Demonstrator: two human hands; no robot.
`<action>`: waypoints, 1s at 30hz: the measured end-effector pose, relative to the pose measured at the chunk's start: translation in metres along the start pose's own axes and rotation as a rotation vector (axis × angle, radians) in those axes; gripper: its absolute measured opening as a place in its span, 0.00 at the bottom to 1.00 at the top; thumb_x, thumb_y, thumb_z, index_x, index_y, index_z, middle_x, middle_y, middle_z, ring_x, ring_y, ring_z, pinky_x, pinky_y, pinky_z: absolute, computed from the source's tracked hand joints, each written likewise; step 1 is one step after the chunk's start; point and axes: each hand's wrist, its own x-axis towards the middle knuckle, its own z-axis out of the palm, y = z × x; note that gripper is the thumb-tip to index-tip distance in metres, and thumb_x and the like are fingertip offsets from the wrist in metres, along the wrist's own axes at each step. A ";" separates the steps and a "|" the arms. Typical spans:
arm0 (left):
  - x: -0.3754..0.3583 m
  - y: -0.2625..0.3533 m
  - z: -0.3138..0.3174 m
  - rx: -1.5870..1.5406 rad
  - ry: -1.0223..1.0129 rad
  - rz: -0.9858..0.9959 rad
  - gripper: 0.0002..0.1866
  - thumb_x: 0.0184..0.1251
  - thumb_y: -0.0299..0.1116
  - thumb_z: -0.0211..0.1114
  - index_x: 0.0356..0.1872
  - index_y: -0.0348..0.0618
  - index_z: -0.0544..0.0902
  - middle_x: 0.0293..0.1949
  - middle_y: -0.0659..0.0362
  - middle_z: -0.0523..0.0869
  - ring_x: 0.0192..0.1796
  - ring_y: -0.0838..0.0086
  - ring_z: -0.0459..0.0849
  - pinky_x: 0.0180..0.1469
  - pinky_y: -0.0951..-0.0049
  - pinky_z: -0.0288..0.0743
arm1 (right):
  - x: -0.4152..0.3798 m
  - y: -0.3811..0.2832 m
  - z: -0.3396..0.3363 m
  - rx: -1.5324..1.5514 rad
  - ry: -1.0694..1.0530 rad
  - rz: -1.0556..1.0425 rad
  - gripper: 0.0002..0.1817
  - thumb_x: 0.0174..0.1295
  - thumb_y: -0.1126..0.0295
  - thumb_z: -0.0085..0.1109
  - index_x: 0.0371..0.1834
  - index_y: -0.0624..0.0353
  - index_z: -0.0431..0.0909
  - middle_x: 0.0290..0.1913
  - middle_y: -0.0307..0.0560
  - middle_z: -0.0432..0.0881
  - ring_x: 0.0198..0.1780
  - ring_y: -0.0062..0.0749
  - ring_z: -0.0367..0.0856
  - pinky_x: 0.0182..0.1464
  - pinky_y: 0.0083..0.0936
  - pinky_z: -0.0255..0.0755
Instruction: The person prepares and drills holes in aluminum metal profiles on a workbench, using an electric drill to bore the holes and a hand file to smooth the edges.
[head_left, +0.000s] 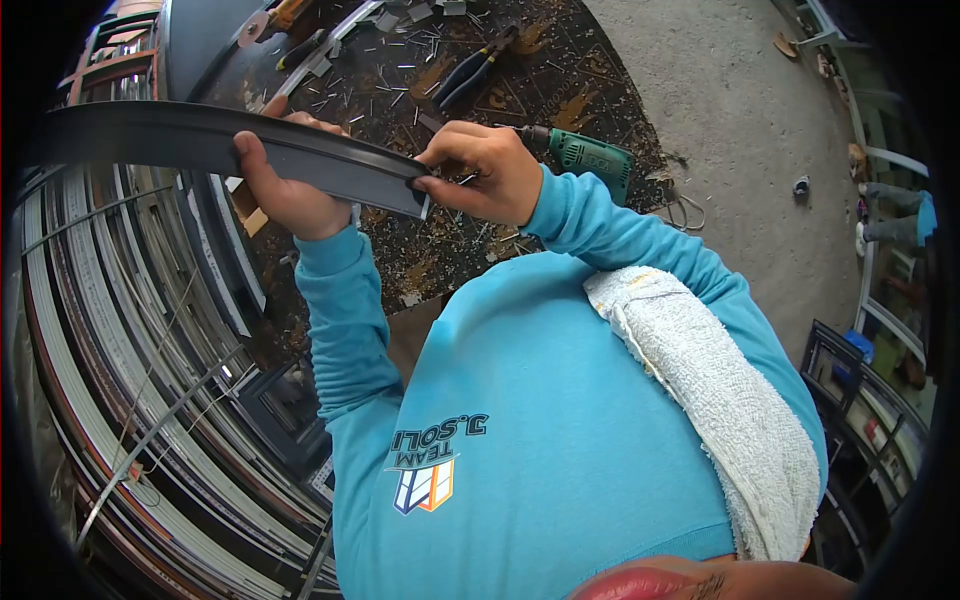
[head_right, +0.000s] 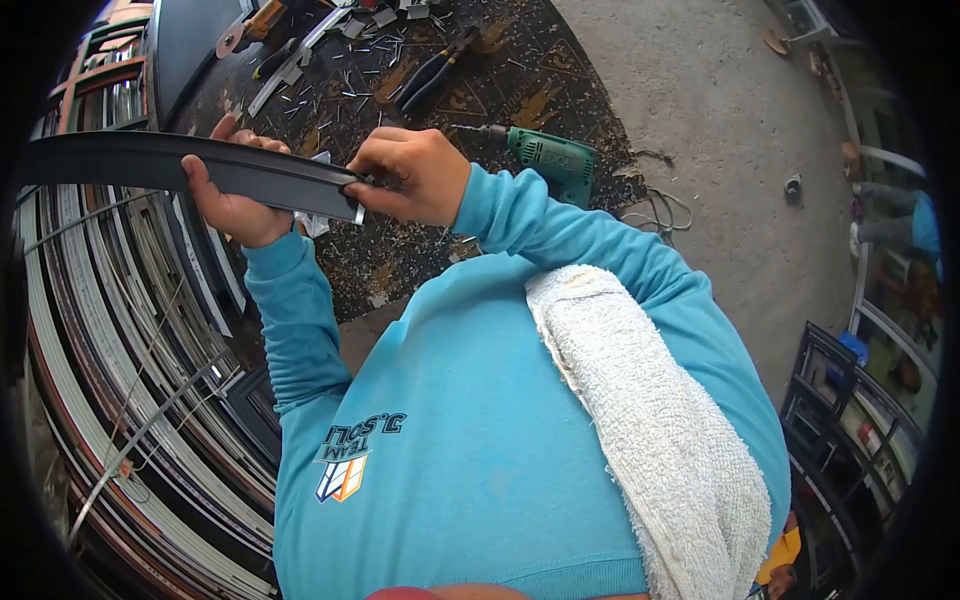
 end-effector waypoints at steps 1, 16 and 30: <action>-0.003 0.002 0.001 0.006 -0.013 -0.008 0.37 0.67 0.63 0.50 0.53 0.31 0.73 0.32 0.54 0.78 0.32 0.66 0.81 0.36 0.65 0.77 | -0.001 0.003 -0.001 0.014 -0.055 0.002 0.08 0.56 0.74 0.66 0.38 0.64 0.81 0.33 0.47 0.82 0.33 0.33 0.84 0.36 0.26 0.80; -0.018 -0.021 -0.007 0.085 0.258 -0.094 0.26 0.67 0.53 0.60 0.50 0.37 0.77 0.33 0.59 0.78 0.33 0.73 0.80 0.35 0.73 0.75 | -0.017 0.025 0.013 0.046 -0.300 0.023 0.07 0.60 0.77 0.58 0.41 0.63 0.74 0.36 0.49 0.77 0.33 0.42 0.80 0.36 0.28 0.77; -0.016 -0.036 -0.074 0.187 0.376 -0.178 0.37 0.70 0.67 0.43 0.61 0.41 0.66 0.46 0.52 0.76 0.45 0.65 0.77 0.48 0.60 0.76 | -0.127 0.148 0.039 -0.460 -0.236 0.586 0.34 0.55 0.73 0.58 0.68 0.53 0.60 0.48 0.55 0.71 0.47 0.52 0.76 0.49 0.42 0.73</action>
